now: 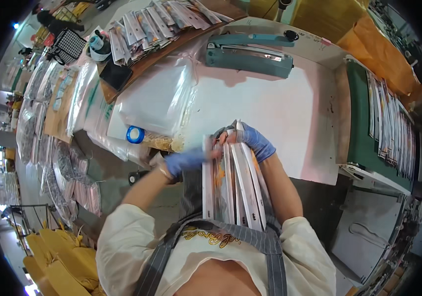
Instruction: Packing and sealing bundles of incense sticks into plastic bags using a heat sealer.
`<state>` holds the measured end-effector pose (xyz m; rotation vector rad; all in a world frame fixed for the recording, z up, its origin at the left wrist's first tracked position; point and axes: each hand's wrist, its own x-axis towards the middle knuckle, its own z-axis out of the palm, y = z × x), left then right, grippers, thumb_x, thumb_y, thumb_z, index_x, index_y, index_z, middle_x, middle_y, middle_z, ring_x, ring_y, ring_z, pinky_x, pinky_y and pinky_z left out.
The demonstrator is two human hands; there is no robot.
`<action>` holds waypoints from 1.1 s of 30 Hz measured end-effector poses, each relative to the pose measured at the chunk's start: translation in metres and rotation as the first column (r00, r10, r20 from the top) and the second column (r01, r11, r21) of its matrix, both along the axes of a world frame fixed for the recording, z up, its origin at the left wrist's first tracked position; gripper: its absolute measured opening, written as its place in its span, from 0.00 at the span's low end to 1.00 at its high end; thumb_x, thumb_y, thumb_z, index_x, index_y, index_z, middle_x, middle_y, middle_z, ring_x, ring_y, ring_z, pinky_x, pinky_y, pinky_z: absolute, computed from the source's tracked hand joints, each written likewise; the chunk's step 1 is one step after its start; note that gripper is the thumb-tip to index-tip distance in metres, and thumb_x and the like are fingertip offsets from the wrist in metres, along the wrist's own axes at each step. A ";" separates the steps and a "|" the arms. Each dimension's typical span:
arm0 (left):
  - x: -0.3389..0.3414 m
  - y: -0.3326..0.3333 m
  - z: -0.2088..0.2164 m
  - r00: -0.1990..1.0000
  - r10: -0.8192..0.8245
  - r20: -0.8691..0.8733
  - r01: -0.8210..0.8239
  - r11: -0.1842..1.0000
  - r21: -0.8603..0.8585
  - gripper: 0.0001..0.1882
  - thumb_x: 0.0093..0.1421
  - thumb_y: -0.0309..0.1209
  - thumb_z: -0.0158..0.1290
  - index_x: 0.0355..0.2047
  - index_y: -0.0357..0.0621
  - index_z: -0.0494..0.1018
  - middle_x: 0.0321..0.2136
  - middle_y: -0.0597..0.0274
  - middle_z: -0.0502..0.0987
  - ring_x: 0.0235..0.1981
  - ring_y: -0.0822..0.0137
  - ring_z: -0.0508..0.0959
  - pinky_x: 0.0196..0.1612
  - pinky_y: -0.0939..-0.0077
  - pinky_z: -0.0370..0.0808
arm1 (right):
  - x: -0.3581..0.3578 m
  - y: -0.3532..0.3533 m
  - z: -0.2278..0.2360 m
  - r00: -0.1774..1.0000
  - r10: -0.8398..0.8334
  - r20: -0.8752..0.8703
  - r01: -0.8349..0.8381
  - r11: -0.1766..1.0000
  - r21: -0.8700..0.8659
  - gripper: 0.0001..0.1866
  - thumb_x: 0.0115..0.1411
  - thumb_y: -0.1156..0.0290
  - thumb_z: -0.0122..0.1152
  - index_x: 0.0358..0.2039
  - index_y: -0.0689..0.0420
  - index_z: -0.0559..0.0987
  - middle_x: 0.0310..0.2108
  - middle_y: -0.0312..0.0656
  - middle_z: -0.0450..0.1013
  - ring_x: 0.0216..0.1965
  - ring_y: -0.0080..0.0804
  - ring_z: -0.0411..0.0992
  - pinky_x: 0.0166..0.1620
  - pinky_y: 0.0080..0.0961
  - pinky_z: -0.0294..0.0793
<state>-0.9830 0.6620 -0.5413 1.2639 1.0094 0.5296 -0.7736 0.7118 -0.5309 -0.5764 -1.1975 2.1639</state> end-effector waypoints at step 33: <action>-0.024 -0.046 -0.008 0.923 0.031 -0.383 0.209 0.798 0.566 0.12 0.50 0.24 0.49 0.36 0.35 0.70 0.27 0.50 0.73 0.29 0.52 0.73 0.34 0.67 0.71 | -0.017 -0.003 -0.029 0.974 -0.071 -0.217 0.019 0.973 -0.230 0.14 0.41 0.67 0.59 0.26 0.66 0.78 0.33 0.55 0.72 0.38 0.43 0.70 0.46 0.30 0.68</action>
